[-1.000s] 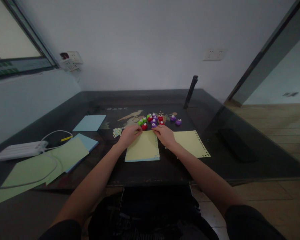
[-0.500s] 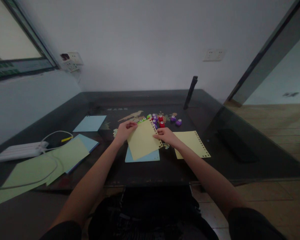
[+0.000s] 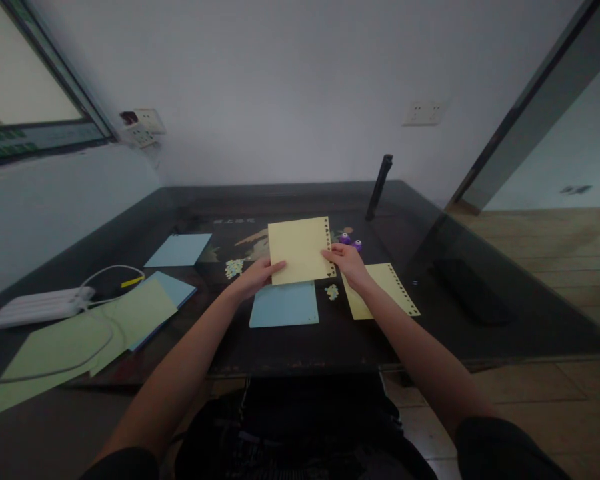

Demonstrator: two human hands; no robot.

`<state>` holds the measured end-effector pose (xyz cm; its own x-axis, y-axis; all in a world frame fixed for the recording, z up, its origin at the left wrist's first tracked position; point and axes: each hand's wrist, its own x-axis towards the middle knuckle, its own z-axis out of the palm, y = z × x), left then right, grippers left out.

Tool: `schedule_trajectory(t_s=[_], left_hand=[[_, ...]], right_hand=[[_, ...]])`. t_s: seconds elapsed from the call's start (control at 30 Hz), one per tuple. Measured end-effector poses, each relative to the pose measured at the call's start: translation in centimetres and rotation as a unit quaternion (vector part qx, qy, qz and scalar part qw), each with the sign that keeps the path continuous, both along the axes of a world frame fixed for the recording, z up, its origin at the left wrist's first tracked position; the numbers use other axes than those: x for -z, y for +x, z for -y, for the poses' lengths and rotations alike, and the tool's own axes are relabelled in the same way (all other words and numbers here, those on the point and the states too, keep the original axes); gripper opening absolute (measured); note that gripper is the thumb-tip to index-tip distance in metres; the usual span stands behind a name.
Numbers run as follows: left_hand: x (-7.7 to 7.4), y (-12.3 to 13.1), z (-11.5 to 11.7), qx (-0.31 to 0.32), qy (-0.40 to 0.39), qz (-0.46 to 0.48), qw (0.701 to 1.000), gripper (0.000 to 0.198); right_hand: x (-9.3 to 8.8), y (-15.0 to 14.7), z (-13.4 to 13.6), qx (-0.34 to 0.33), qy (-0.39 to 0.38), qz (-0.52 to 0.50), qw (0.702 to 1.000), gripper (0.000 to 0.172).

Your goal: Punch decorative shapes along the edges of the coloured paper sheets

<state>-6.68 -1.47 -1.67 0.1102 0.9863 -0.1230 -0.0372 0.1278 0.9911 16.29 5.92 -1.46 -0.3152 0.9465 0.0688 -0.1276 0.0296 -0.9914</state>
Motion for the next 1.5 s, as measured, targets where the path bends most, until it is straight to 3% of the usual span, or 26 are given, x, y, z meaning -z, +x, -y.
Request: schedule_trajectory(t_s=[0.53, 0.63, 0.77, 0.93, 1.1, 1.17, 1.3, 1.5], left_hand=[[0.4, 0.4, 0.1, 0.032, 0.032, -0.1, 0.994, 0.029], [1.0, 0.0, -0.2, 0.005, 0.026, -0.117, 0.993, 0.03], [1.4, -0.4, -0.8, -0.064, 0.03, -0.064, 0.995, 0.026], [0.7, -0.3, -0.9, -0.156, 0.034, 0.002, 0.987, 0.027], [-0.2, -0.2, -0.8, -0.211, 0.041, 0.053, 0.975, 0.026], [-0.4, -0.2, -0.7, -0.223, 0.047, 0.064, 0.972, 0.026], [-0.4, -0.1, -0.8, -0.235, 0.047, 0.083, 0.967, 0.023], [-0.2, 0.1, -0.7, -0.241, 0.049, 0.117, 0.962, 0.019]], right_hand=[[0.1, 0.1, 0.0, -0.007, 0.025, 0.011, 1.0, 0.036], [0.2, 0.0, -0.2, 0.008, 0.041, 0.021, 0.999, 0.041], [0.1, 0.0, -0.3, 0.013, 0.017, 0.017, 1.0, 0.044], [0.2, 0.4, -0.5, -0.002, 0.057, 0.03, 0.998, 0.043], [0.3, 0.6, -1.8, 0.035, 0.119, 0.102, 0.987, 0.037], [0.1, 0.4, -2.4, 0.053, 0.186, 0.165, 0.967, 0.03], [-0.6, -1.0, -3.8, 0.06, 0.32, 0.315, 0.891, 0.016], [-1.6, -3.5, -5.3, 0.017, 0.33, 0.519, 0.789, 0.02]])
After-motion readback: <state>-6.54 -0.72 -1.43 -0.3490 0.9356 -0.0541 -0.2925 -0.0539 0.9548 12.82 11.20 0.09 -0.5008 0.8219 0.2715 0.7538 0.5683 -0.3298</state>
